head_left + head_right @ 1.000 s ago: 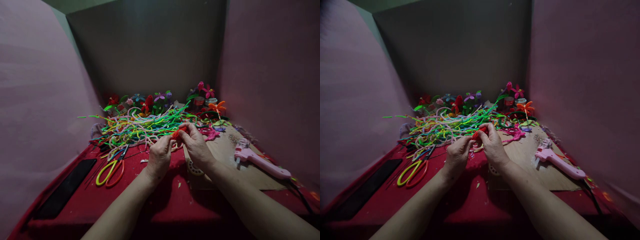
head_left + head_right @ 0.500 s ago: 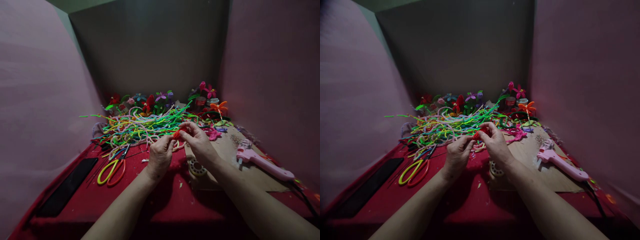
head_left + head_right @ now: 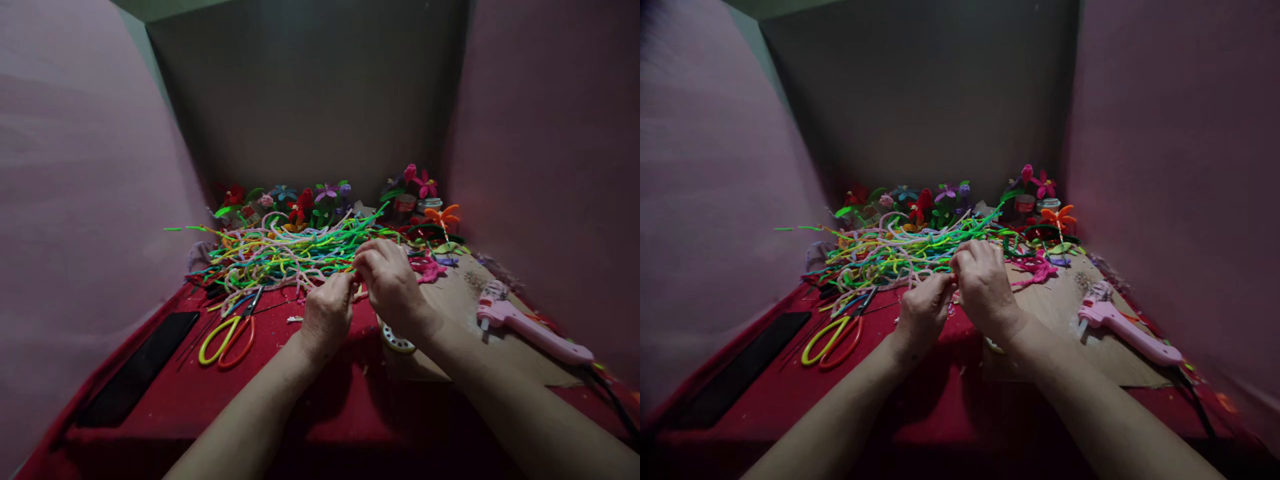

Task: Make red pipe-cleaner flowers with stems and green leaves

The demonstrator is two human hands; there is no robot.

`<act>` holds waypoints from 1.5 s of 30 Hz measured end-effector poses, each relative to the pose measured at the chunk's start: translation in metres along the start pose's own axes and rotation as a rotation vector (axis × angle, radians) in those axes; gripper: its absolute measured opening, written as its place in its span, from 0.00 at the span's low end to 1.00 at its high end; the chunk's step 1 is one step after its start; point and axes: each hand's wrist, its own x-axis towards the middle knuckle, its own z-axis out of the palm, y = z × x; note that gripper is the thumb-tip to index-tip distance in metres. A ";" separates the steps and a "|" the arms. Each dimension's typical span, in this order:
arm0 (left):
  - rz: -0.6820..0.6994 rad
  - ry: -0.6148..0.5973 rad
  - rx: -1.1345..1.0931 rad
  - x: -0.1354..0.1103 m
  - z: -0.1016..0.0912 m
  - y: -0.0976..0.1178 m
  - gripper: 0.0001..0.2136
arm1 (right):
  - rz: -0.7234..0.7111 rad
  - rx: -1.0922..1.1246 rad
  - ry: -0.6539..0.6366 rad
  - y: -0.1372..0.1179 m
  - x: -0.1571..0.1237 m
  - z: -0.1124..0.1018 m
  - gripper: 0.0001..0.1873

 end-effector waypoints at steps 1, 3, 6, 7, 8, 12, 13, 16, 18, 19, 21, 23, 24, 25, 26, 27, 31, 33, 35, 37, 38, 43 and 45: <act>-0.018 0.008 -0.015 0.000 -0.001 0.000 0.06 | 0.033 0.056 0.058 0.000 0.001 -0.003 0.07; -0.080 0.026 -0.078 0.002 -0.002 0.001 0.06 | 0.113 0.154 0.171 0.000 0.002 -0.011 0.06; -0.259 0.027 -0.258 0.006 -0.006 0.003 0.05 | 0.258 0.244 0.220 -0.001 -0.004 -0.024 0.06; -0.344 0.016 -0.343 0.008 -0.007 0.004 0.04 | 0.304 0.268 0.209 -0.002 -0.008 -0.028 0.06; -0.437 0.004 -0.440 0.009 -0.008 0.004 0.04 | 0.338 0.290 0.167 -0.002 -0.014 -0.031 0.07; -0.777 -0.060 -0.929 0.016 -0.014 0.006 0.05 | 0.454 0.394 -0.035 -0.006 -0.040 -0.037 0.09; -0.829 -0.072 -1.037 0.018 -0.016 0.006 0.06 | 0.451 0.424 -0.117 -0.007 -0.045 -0.039 0.11; -0.880 -0.097 -1.282 0.022 -0.020 0.004 0.09 | 0.342 0.471 -0.373 -0.010 -0.054 -0.044 0.15; -0.879 -0.122 -1.396 0.023 -0.023 0.003 0.10 | 0.290 0.453 -0.432 -0.009 -0.056 -0.046 0.14; -0.880 -0.137 -1.442 0.024 -0.024 0.003 0.11 | 0.289 0.435 -0.432 -0.007 -0.057 -0.047 0.11; -0.889 -0.164 -1.510 0.025 -0.026 0.002 0.11 | 0.312 0.393 -0.425 0.000 -0.060 -0.047 0.06; -0.887 -0.184 -1.565 0.025 -0.027 0.001 0.11 | 0.325 0.346 -0.454 0.008 -0.063 -0.047 0.08; -0.884 -0.193 -1.589 0.025 -0.027 0.000 0.12 | 0.337 0.311 -0.480 0.013 -0.065 -0.047 0.08; -0.881 -0.201 -1.609 0.025 -0.027 -0.001 0.12 | 0.350 0.271 -0.500 0.017 -0.066 -0.047 0.09; -0.878 -0.207 -1.624 0.024 -0.026 -0.001 0.12 | 0.354 0.233 -0.525 0.020 -0.068 -0.048 0.10; -0.876 -0.213 -1.632 0.024 -0.026 -0.001 0.11 | 0.344 0.199 -0.560 0.023 -0.069 -0.049 0.12; -0.877 -0.220 -1.624 0.024 -0.024 -0.003 0.11 | 0.213 0.130 -0.712 0.024 -0.073 -0.051 0.24; -0.889 -0.222 -1.617 0.023 -0.022 -0.003 0.12 | 0.182 0.104 -0.747 0.022 -0.076 -0.049 0.24; -0.910 -0.214 -1.607 0.022 -0.019 -0.004 0.11 | 0.173 0.090 -0.747 0.022 -0.078 -0.044 0.22; -0.931 -0.200 -1.592 0.021 -0.016 -0.005 0.11 | 0.169 0.097 -0.730 0.024 -0.080 -0.040 0.20; -0.937 -0.192 -1.587 0.020 -0.015 -0.005 0.11 | 0.176 0.111 -0.720 0.025 -0.080 -0.039 0.21; -0.944 -0.137 -1.582 0.018 -0.011 -0.006 0.12 | 0.475 0.410 -0.573 0.031 -0.072 -0.041 0.27; -0.931 -0.103 -1.578 0.019 -0.012 -0.006 0.12 | 0.622 0.680 -0.523 0.028 -0.064 -0.044 0.29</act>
